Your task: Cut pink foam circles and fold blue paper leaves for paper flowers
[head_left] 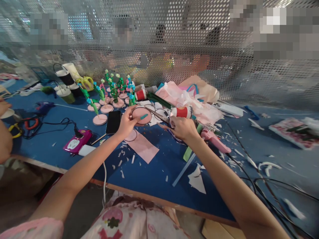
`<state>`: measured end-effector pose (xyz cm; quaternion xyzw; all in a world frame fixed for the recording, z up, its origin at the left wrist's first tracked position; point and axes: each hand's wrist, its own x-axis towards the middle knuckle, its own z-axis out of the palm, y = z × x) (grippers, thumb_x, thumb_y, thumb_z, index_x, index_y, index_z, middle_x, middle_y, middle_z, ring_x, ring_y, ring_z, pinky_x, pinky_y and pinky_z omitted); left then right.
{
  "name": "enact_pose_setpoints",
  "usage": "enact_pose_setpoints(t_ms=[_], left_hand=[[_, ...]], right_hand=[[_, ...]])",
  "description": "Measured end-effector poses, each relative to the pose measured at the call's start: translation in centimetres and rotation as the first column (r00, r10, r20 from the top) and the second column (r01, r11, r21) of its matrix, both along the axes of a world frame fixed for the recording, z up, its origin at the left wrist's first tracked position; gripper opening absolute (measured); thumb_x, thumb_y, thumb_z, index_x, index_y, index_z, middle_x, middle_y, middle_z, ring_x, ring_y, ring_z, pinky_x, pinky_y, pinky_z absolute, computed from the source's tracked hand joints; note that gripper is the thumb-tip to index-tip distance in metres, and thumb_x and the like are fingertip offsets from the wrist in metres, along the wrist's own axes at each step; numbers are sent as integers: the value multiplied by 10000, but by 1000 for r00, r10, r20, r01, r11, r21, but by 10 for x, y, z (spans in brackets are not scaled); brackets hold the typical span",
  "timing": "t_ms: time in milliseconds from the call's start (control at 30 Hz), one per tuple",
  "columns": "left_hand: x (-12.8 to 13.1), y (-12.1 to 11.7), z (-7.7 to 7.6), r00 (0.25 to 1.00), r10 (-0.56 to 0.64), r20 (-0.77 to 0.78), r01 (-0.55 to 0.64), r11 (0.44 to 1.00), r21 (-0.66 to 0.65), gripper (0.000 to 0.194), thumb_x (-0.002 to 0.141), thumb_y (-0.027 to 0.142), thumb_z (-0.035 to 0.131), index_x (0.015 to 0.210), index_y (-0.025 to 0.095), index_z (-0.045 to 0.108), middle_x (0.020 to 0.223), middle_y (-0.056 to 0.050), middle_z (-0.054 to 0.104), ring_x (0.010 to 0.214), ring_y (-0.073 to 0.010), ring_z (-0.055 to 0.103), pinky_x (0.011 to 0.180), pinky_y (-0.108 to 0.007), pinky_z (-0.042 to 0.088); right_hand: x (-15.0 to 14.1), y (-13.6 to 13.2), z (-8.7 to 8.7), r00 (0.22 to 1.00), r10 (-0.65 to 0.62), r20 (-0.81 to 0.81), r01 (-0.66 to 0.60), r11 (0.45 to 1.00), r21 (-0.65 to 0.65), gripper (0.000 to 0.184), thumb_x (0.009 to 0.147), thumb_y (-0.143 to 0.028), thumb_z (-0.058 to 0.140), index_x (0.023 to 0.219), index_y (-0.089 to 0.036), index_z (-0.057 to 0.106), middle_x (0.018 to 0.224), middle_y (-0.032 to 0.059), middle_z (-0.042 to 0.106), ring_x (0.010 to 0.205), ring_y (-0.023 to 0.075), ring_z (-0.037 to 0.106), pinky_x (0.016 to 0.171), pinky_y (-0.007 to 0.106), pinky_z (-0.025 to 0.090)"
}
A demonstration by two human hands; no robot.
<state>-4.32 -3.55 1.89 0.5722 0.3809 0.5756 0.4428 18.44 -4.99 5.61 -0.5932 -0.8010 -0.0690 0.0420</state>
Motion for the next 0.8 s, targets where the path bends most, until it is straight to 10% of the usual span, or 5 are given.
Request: enact_pose_setpoints(t_ms=[233,500,600,700,800], left_hand=[[-4,6,-5,990,137,-31,-136,990,43,528,641,405,768,1059,219,503,940,-39,608,722,-170,658,509,-264,594],[-4,2,-3,975,119,-187,-87,982,170,461,779,425,641,1182,238,522,1263,-87,554,923,-199,644,533,-202,565],[-5,2,-4,942,196,-274,-119,955,273,431,803,410,623,1179,228,520,1226,-82,583,893,-173,649,575,-202,554],[-6,1,-6,868,343,-360,-143,865,480,365,815,389,618,1112,191,540,1051,-63,655,827,-148,652,612,-205,539],[-4,-3,-6,772,451,-447,-77,765,639,264,854,356,576,1039,168,562,902,-41,684,736,-126,654,626,-207,530]], right_hand=[[-3,2,-1,940,-341,-30,340,940,-31,477,864,-473,462,968,-46,647,850,232,682,817,312,664,582,310,408],[-10,-32,38,979,-196,-65,186,973,-137,396,850,-421,526,959,-54,629,833,213,682,818,326,656,651,354,464],[-18,-74,69,954,93,-286,-30,976,216,330,867,-334,485,1090,-121,601,978,160,681,934,302,636,777,409,486],[-24,-127,89,703,592,-395,-332,764,554,323,887,-191,392,1108,-285,608,1022,29,685,1039,225,606,862,402,497],[-21,-169,85,705,511,-492,-247,827,505,290,807,-369,539,1066,-461,630,924,-3,697,1001,226,605,791,343,534]])
